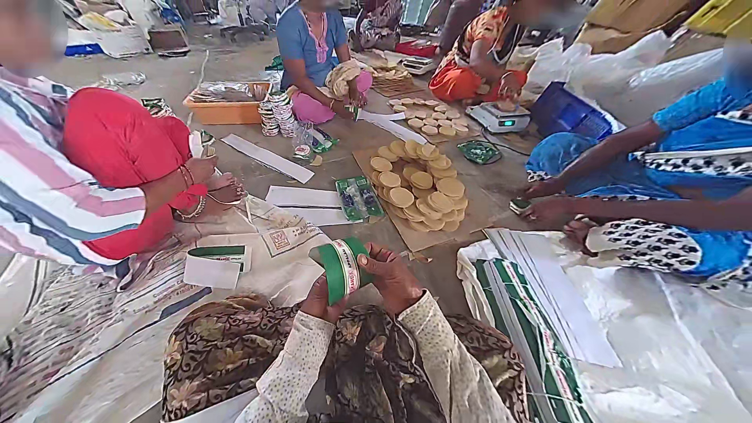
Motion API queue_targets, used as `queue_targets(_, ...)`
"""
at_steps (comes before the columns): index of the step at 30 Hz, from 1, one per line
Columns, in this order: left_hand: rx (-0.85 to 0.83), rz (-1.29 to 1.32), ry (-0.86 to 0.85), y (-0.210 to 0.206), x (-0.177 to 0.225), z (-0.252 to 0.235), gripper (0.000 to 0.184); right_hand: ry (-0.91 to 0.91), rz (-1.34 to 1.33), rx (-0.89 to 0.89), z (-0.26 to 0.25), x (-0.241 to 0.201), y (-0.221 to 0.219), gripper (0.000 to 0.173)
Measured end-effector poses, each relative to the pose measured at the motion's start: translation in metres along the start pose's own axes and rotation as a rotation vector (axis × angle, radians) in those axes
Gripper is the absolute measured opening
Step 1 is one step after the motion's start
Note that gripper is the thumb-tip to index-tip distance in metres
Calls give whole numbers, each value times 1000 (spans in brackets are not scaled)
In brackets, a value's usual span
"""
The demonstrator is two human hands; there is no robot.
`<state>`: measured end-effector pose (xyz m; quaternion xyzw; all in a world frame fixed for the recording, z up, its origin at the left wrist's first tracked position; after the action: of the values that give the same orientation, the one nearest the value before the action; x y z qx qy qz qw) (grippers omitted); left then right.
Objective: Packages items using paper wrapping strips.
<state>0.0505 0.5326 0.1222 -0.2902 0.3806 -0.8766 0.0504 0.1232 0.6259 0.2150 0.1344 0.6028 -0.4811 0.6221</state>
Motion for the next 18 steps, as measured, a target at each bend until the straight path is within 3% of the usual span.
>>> queue_targets(5, -197, 57, -121, -6, 18, 11, 11, -43, 75, -80, -1, -6, -13, 10)
queue_targets(8, -17, 86, -50, -4, 15, 19, 27, 34, 59, -82, 5, 1, -14, 16)
queue_targets(10, 149, 114, 20, -5, 12, 20, 23, 164, 80, -16, 9, 9, -9, 20)
queue_targets(11, 208, 122, 17, -6, 13, 21, 21, 268, 121, 58, 10, 12, -5, 37)
queue_targets(13, 270, 126, -34, -10, 16, 21, 20, 487, 287, 195, 16, 21, 5, 90)
queue_targets(14, 290, 135, -64, -10, 16, 19, 24, 569, 337, 269, 20, 27, 10, 98)
queue_targets(15, 301, 144, -97, -10, 16, 17, 29, 634, 351, 341, 25, 32, 13, 87)
queue_targets(18, 358, 106, -248, -6, 18, 19, 26, 670, 304, 430, 32, 45, 14, 31)
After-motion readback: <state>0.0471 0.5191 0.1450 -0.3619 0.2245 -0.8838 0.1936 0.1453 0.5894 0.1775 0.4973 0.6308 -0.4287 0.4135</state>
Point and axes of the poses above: each hand's wrist, its own z-axis away from the middle knuckle, its own y-axis out of the back of the hand, x = y × z, the point moved 9 cm from there along -z, towards the middle knuckle, and after that the axes turned 13 degrees about x, right-handed, at the moved point
